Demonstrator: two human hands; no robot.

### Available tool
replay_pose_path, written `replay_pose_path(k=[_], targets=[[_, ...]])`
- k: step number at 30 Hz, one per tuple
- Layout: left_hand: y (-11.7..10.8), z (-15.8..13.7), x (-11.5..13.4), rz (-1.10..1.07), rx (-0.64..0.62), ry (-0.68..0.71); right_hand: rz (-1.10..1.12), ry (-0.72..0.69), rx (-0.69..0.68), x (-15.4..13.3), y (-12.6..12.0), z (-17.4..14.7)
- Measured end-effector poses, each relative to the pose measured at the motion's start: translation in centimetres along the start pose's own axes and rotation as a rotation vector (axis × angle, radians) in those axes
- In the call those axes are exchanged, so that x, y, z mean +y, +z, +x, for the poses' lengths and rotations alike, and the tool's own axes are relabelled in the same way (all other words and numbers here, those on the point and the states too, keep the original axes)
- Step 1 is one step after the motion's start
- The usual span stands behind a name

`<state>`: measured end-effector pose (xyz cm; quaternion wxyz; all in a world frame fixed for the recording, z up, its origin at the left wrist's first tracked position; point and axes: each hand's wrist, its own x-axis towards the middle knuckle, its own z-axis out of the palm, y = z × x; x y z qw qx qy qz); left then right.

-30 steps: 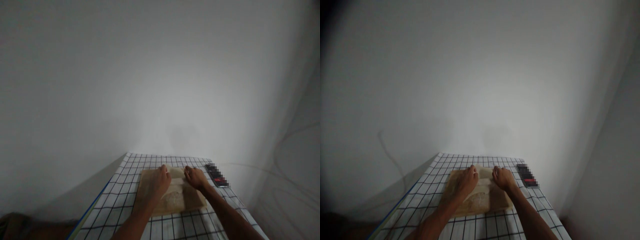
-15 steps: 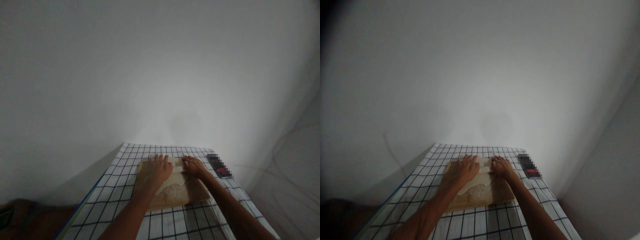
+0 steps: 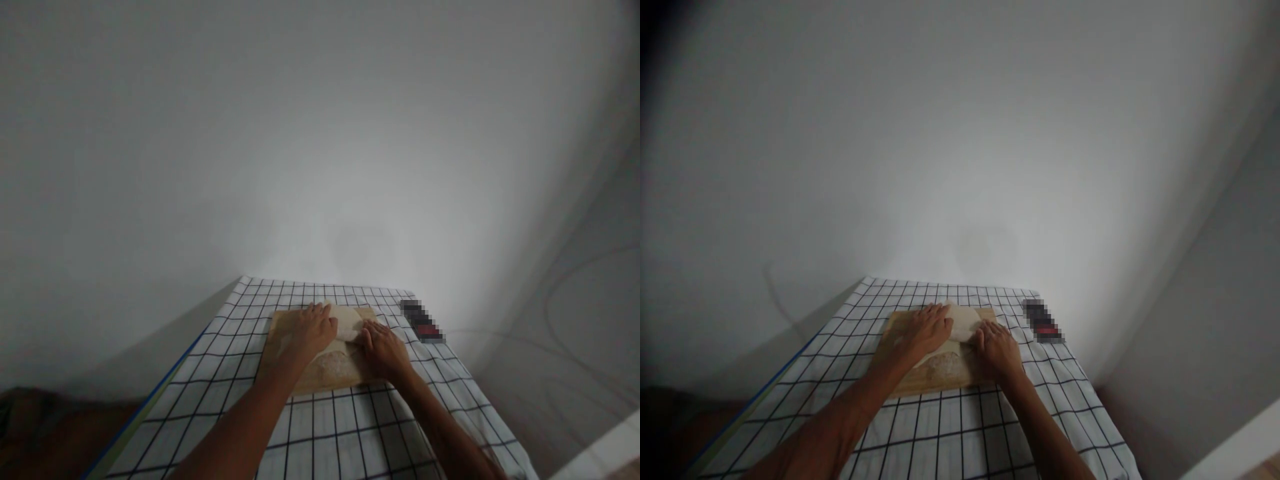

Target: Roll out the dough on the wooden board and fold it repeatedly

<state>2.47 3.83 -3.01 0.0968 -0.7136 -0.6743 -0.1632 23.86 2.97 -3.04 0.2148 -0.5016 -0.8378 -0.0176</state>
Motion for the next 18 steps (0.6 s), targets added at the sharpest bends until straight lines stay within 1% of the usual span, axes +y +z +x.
replay_pose_path(k=[2, 6, 9, 12, 15, 18], targets=[[-0.2, 0.0, 0.2, -0.005, 0.002, -0.016, -0.023, 0.011, 0.014, -0.6, -0.1, -0.9], [-0.6, -0.1, 0.3, -0.009, -0.012, 0.006, -0.048, 0.059, 0.018, -1.9, -0.1, -3.0], [-0.9, -0.1, 0.3, -0.021, -0.021, 0.021, -0.072, 0.053, 0.042, -3.1, 0.5, -4.8], [-1.0, -0.1, 0.4, -0.049, -0.029, 0.014, -0.105, 0.040, 0.103, -4.3, 1.3, -6.1], [-1.2, -0.3, 0.4, -0.053, -0.033, 0.011, -0.109, 0.073, 0.123, -4.5, 1.4, -6.0], [-1.3, -0.5, 0.5, -0.034, -0.047, 0.017, -0.109, 0.082, 0.089, -3.3, 0.9, -4.3]])
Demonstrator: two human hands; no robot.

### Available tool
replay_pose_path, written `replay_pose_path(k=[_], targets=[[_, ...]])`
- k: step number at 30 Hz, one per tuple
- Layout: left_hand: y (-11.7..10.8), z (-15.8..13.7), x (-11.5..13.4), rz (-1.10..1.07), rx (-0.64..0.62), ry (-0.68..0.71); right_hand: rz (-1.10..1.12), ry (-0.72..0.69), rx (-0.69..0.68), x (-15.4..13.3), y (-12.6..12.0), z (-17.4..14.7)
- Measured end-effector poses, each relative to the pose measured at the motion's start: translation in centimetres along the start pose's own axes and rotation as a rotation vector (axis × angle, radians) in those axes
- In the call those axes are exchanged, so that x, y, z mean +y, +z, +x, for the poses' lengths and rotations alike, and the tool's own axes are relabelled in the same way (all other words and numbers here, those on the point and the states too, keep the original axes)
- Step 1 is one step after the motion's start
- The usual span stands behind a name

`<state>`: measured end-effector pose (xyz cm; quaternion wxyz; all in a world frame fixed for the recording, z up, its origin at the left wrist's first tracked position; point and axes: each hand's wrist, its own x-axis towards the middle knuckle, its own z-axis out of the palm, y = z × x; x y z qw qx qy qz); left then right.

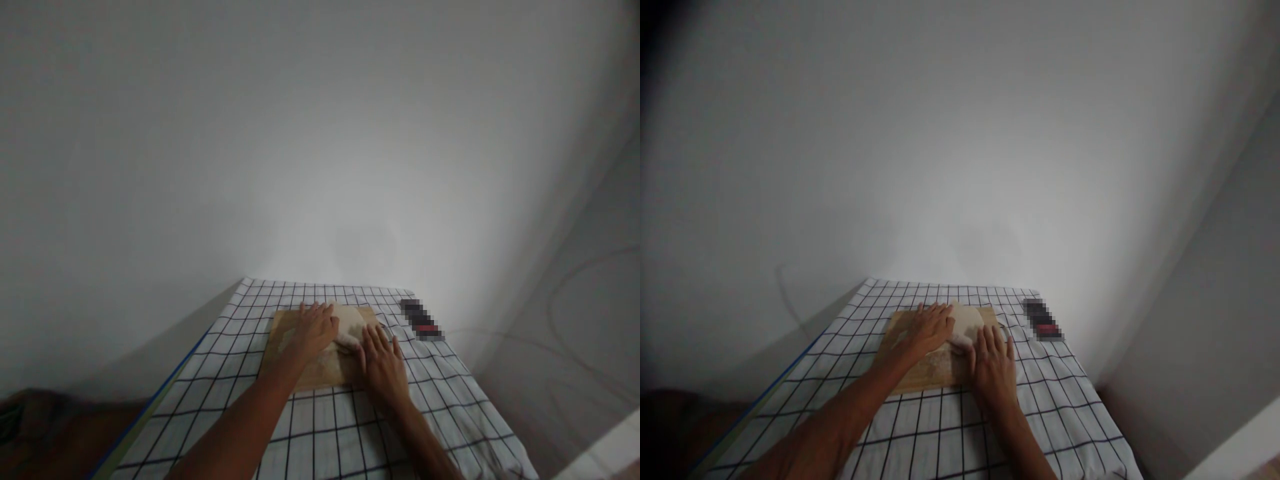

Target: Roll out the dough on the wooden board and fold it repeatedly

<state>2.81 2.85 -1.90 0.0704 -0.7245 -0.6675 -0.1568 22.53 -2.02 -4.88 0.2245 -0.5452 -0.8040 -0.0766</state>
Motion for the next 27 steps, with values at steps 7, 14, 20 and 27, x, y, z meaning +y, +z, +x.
replay_pose_path(k=[7, 14, 20, 27], targets=[[0.8, 1.3, 0.3, -0.003, -0.048, -0.124, 0.068, 0.019, -0.229, 4.3, 0.9, 8.2], [1.6, 3.7, -0.1, -0.049, -0.076, -0.211, 0.084, -0.164, -0.283, 5.8, 2.7, 14.3], [1.7, 4.5, -0.5, -0.017, -0.081, -0.242, 0.087, -0.382, -0.255, 5.7, 3.5, 16.8], [1.6, 3.6, 0.0, -0.046, -0.069, -0.165, 0.048, -0.344, -0.234, 6.6, 3.6, 13.4]])
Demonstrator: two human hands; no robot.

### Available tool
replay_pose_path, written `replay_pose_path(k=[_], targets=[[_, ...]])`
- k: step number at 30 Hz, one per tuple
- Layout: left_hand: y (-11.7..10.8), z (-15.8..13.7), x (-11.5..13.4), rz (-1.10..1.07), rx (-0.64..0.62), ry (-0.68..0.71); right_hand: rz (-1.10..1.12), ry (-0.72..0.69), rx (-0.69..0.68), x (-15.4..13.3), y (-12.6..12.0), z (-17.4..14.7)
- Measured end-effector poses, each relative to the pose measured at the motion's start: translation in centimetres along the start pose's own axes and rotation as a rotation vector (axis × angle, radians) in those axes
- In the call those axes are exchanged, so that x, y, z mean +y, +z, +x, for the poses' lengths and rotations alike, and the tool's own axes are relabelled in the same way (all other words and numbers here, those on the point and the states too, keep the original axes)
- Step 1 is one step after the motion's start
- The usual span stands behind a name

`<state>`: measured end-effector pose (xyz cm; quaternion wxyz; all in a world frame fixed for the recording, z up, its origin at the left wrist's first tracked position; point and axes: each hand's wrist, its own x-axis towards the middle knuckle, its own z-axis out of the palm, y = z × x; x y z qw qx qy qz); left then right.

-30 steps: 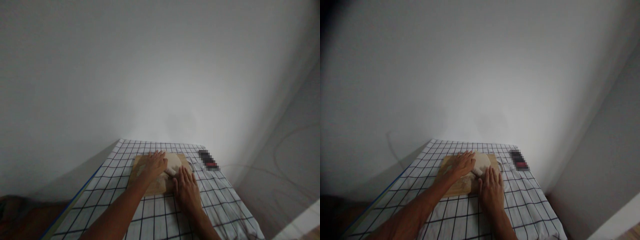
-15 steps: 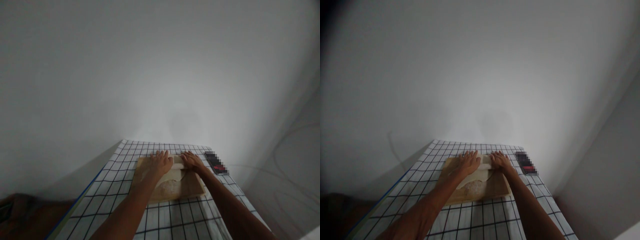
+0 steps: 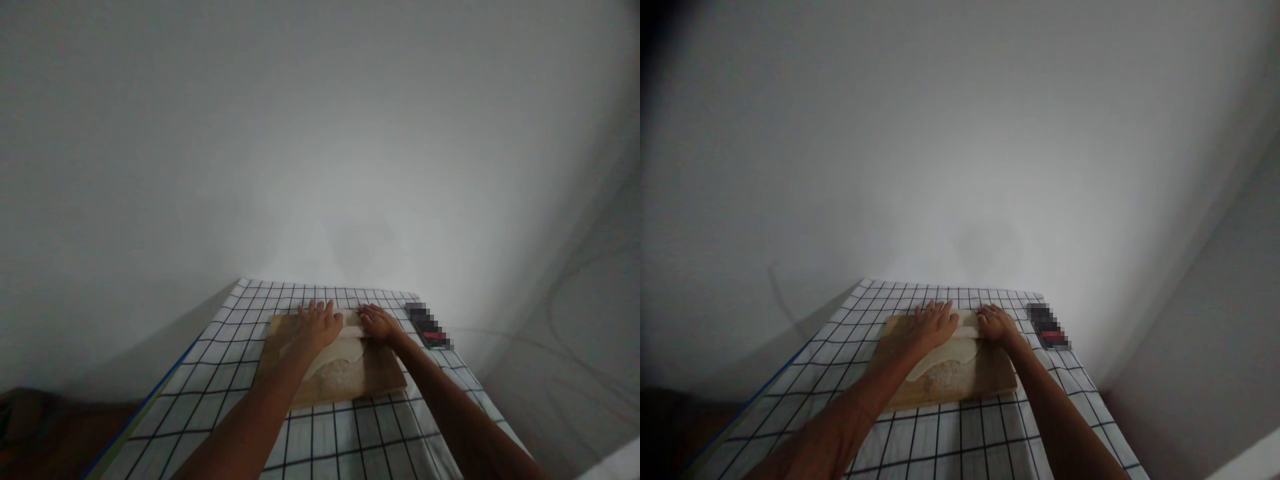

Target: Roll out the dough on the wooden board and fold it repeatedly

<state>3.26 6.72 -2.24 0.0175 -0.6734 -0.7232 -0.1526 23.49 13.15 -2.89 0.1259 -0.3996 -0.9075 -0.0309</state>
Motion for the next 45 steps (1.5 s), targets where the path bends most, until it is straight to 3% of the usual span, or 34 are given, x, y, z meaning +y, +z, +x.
replay_pose_path(k=[10, 18, 22, 26, 34, 39, 45], targets=[[-0.6, -4.1, 0.0, 0.045, 0.139, 0.181, 0.051, 0.292, 0.139, -6.0, -1.3, -6.8], [-1.5, -6.1, -0.8, 0.005, 0.143, 0.235, 0.056, 0.306, 0.221, -12.8, -0.6, -13.0], [-2.0, -7.0, -1.3, 0.034, 0.158, 0.278, 0.063, 0.312, 0.256, -14.4, -0.2, -13.7], [-2.1, -6.8, -0.7, 0.056, 0.149, 0.259, 0.066, 0.345, 0.223, -12.7, -0.7, -12.0], [-0.6, -2.6, 1.0, 0.011, 0.048, 0.072, 0.034, 0.386, 0.130, -5.3, -1.3, -4.9], [-0.3, 0.2, 0.7, -0.032, -0.070, -0.005, 0.044, 0.185, 0.005, -0.9, -0.5, 0.5], [-0.3, 2.5, 0.3, -0.049, -0.020, -0.096, 0.028, -0.089, -0.070, 1.6, 0.4, 6.0]])
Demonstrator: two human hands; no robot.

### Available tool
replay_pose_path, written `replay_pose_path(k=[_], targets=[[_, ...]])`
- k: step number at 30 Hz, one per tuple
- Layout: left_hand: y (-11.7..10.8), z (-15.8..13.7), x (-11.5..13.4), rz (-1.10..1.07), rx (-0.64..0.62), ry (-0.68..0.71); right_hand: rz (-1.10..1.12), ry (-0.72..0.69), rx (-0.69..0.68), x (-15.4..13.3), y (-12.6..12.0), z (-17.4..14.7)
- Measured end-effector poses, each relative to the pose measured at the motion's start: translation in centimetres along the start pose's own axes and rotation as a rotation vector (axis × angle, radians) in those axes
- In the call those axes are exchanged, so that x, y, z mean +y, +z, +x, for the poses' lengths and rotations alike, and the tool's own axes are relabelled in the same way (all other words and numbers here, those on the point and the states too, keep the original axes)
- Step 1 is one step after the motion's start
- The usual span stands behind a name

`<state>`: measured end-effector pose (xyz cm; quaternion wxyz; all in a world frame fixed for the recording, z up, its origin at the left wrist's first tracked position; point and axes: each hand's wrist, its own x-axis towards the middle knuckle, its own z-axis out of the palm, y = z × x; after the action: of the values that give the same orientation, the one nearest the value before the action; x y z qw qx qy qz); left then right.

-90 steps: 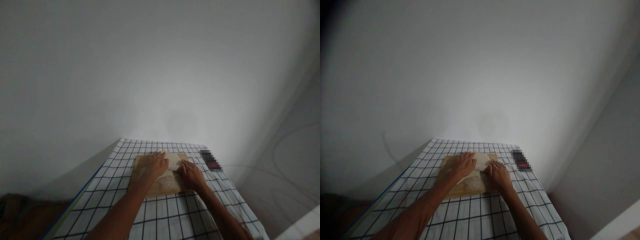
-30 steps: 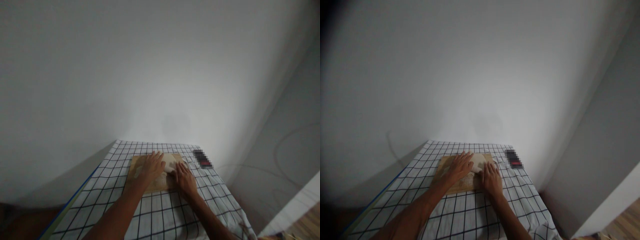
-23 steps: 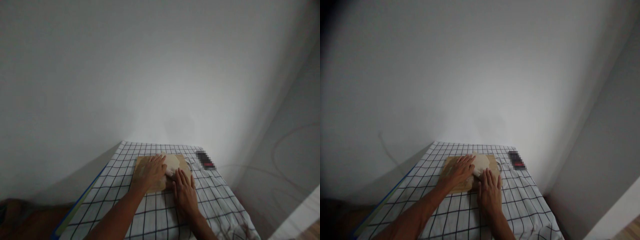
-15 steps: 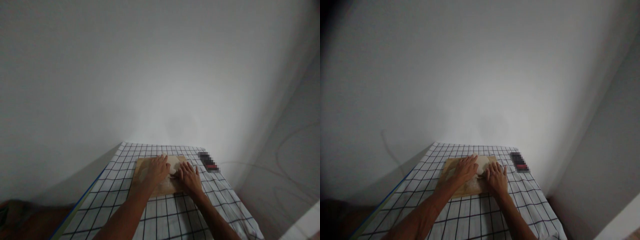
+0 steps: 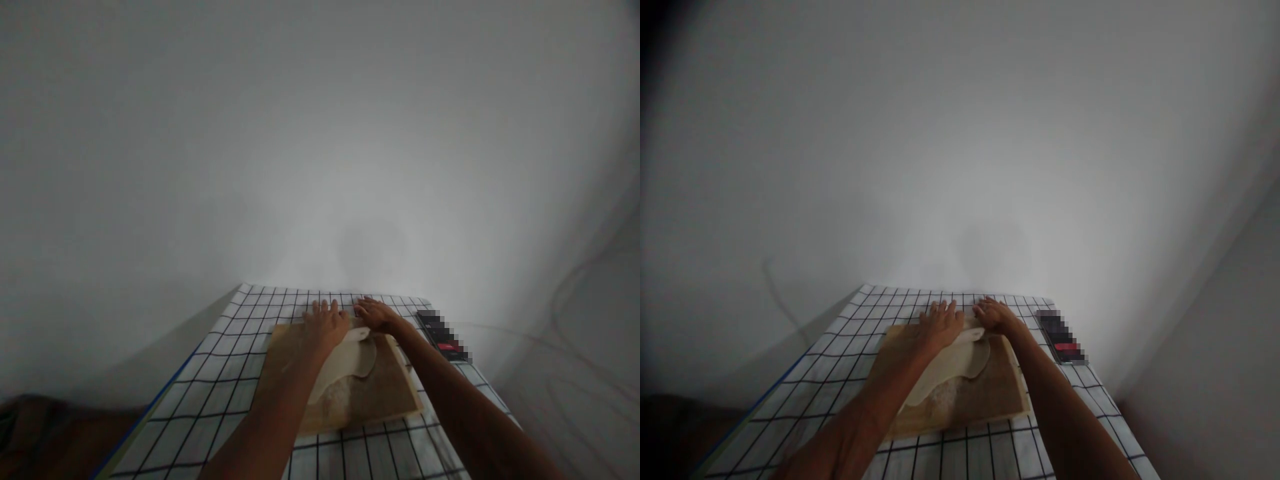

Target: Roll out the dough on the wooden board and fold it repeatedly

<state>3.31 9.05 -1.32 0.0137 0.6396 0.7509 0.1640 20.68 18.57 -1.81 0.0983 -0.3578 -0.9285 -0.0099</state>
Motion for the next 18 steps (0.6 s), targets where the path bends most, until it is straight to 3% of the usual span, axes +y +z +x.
replay_pose_path(k=[4, 7, 12, 18], targets=[[0.4, 0.4, -0.2, -0.005, 0.033, -0.005, -0.014, -0.118, -0.033, 0.7, 0.5, 0.8], [0.9, -0.1, -0.2, 0.010, 0.083, 0.037, -0.019, -0.102, -0.003, 0.7, 1.0, -0.4], [1.2, -2.1, 0.2, 0.025, 0.099, 0.107, -0.023, 0.050, 0.053, -1.1, 1.2, -4.7], [1.2, -5.3, -0.2, 0.024, 0.196, 0.248, 0.005, 0.311, 0.130, -6.2, -0.1, -10.0]])
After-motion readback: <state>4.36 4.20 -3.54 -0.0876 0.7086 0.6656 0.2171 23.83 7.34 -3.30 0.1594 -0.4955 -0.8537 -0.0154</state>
